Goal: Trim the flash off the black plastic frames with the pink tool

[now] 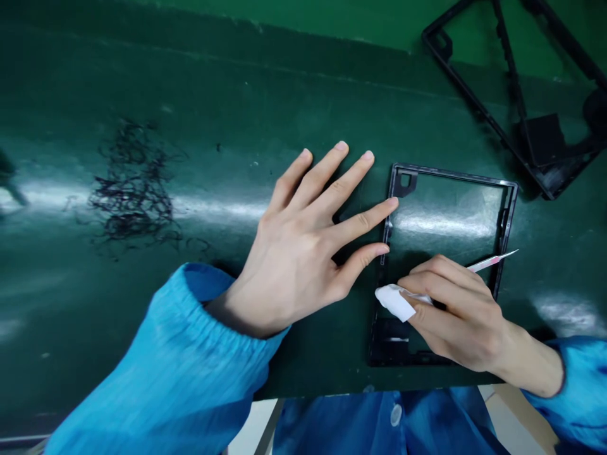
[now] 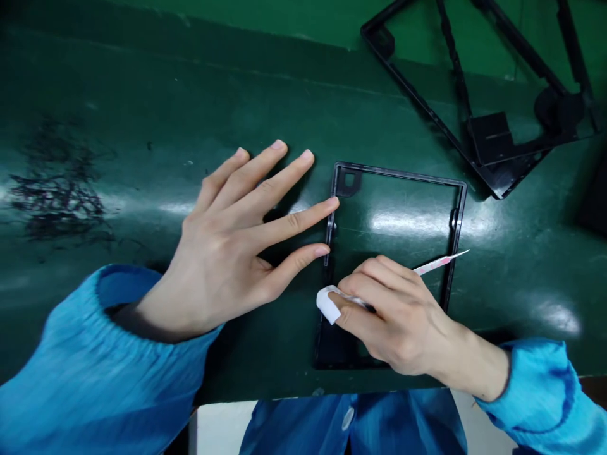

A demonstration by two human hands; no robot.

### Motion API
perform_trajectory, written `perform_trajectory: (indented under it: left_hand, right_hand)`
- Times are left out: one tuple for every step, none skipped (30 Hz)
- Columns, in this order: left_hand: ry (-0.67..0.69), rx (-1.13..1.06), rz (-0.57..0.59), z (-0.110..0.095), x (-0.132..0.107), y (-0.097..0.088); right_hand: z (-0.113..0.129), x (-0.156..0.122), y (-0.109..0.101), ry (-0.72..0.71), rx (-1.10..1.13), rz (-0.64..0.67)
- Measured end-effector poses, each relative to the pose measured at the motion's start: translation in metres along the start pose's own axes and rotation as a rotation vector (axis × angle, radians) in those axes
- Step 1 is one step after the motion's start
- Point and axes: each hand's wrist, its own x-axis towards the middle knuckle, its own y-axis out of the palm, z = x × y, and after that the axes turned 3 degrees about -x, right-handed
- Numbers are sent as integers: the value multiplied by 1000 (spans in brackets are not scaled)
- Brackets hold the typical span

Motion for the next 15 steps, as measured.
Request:
perform_trajectory:
  left_hand:
    - [1,6,-1,0,0,0]
    - [3,11,-3,0,0,0]
    - [4,15,-4,0,0,0]
    - [6,14,-4,0,0,0]
    - [7,10,-6,1,1,0]
    - [6,4,-7,1,1,0]
    - [5,-2,-10,1,1,1]
    - [5,-7,-13,1,1,1]
    - [4,-13,-16,1,1,1]
    - [3,-17,-20,1,1,1]
    - [4,-19,-26,2,1,2]
    - [7,-17,-35,2,0,3]
    - [14,-11,-47,3,0,4]
    - [25,-1,-61,3,0,5]
    - [37,14,-73,3,-1,6]
  right_hand:
    - [0,-1,1,-21,-23,-1]
    - [0,-1,1,-41,-42,-1]
    - [-1,-1,1,-57,-54,1]
    - [-1,-2,2,-71,-63,3]
    - [-1,-2,1,-83,-73,-3]
    - [-1,-1,1,-95,-84,-5]
    - [-1,-1,0,-113,-100,-8]
    - [-1,1,-1,-133,-122,-5]
    - [-1,2,-2,-158,-150,9]
    - [0,4,-4,-185,-187,34]
    - [0,6,-6,-213,-229,63]
    - [1,7,-8,-237,-272,92]
    - [1,9,-9,-255,-310,114]
    - [2,11,-11,-269,-338,133]
    - [2,12,-12,-285,-356,141]
